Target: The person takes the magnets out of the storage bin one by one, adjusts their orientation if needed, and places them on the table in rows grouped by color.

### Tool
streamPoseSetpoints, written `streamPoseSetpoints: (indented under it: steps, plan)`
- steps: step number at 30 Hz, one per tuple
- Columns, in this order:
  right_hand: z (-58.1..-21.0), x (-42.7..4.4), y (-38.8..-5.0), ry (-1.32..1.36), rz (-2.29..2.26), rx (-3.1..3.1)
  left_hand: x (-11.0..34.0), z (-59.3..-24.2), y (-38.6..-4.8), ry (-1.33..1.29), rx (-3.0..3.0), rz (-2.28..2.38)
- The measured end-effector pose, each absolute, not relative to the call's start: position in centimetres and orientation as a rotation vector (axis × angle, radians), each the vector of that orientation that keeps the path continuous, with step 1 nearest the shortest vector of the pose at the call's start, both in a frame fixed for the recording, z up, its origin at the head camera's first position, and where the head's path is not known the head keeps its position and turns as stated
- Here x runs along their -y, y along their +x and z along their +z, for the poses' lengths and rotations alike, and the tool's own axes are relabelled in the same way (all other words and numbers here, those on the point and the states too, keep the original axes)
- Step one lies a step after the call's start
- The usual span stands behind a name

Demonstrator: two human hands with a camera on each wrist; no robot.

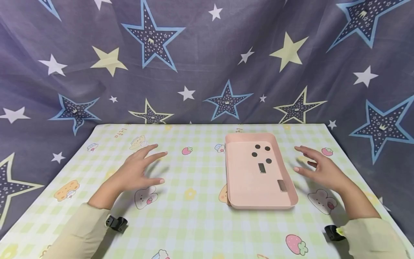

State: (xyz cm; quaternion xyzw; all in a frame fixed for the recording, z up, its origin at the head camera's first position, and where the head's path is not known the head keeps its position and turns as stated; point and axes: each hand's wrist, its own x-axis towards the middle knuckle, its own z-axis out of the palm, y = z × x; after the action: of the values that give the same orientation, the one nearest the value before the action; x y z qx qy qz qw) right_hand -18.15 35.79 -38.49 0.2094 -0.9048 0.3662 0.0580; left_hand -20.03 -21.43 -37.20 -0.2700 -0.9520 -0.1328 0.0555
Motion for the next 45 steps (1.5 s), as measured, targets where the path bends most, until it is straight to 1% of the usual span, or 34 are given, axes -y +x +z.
streamPoseSetpoints:
  steps: [8, 22, 27, 38, 45]
  plan:
    - [-38.8, -35.6, -18.6, 0.621, 1.3, 2.711, 20.2, -37.2, -20.4, -0.879, 2.877, -0.521]
    - [-39.7, -35.4, -19.0, 0.553, 1.47, 2.787, 17.5, -36.9, -21.1, -1.013, 2.785, -0.75]
    - [-40.1, -35.3, -19.2, 0.572, 1.526, 2.78, 16.6, -36.5, -21.4, -1.037, 2.765, -0.801]
    - [-40.4, -35.2, -19.8, 0.545, 1.799, 2.74, 14.8, -35.9, -22.1, -1.139, 2.721, -0.89]
    - [-40.7, -35.0, -20.3, 0.579, 1.956, 2.687, 13.7, -35.7, -22.5, -1.206, 2.689, -0.934]
